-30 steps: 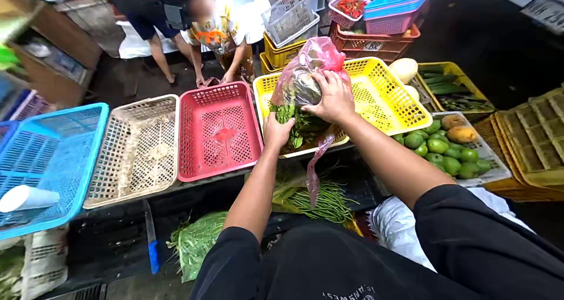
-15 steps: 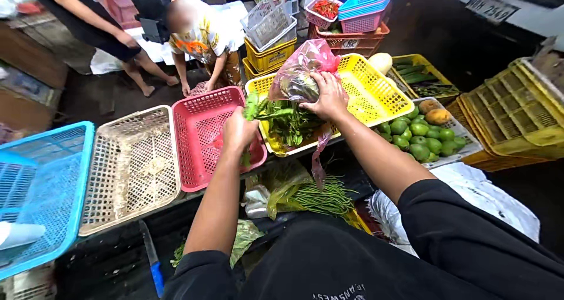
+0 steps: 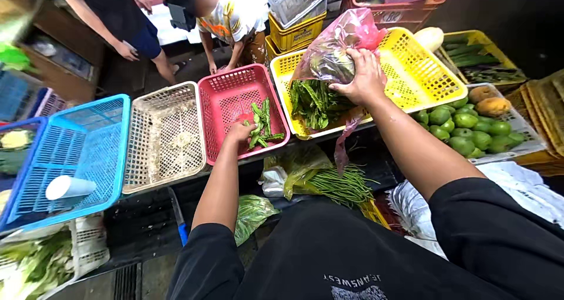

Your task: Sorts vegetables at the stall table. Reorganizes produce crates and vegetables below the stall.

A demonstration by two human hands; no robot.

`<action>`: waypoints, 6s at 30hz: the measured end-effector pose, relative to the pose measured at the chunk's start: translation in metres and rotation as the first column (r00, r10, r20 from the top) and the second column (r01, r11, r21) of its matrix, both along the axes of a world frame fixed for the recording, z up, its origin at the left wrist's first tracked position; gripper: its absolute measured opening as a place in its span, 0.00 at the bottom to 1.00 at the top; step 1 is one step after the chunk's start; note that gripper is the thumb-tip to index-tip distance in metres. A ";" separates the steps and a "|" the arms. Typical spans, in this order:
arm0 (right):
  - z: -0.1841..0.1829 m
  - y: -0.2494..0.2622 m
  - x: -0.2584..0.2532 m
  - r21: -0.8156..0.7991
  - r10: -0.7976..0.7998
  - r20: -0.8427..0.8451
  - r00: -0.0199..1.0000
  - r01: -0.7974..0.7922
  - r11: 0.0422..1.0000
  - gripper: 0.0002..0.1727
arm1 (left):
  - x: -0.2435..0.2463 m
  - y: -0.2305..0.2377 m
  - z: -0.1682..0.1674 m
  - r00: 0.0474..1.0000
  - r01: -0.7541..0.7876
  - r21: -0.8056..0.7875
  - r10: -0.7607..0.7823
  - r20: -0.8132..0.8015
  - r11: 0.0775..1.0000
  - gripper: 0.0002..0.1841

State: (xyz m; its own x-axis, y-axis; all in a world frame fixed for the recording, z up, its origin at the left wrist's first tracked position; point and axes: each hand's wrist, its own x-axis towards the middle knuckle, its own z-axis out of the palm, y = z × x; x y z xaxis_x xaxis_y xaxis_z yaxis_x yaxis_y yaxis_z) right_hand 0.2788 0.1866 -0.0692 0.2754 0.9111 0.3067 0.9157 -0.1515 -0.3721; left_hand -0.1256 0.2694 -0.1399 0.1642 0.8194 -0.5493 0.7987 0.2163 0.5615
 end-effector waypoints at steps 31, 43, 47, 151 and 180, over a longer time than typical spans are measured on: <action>0.000 0.002 0.004 -0.046 -0.012 -0.049 0.999 0.009 0.999 0.63 | 0.038 0.015 -0.011 0.931 0.036 0.077 -0.005 -0.364 0.996 0.49; -0.007 0.005 0.005 -0.038 -0.020 -0.068 0.997 0.017 0.999 0.63 | 0.039 0.046 -0.005 0.983 -0.174 0.253 0.183 -0.012 0.952 0.34; -0.009 0.005 0.006 -0.032 -0.012 -0.068 0.998 0.010 0.999 0.63 | 0.064 0.060 -0.013 0.986 -0.142 0.264 0.159 -0.044 0.954 0.35; 0.013 0.040 -0.013 -0.041 -0.260 -0.072 0.963 0.257 0.966 0.52 | -0.043 0.029 0.022 0.997 -0.037 0.089 0.032 0.064 0.995 0.40; 0.006 0.040 -0.013 0.001 -0.278 -0.061 0.959 0.279 0.960 0.50 | -0.050 -0.015 0.030 0.847 0.518 0.121 -0.487 -0.214 0.847 0.10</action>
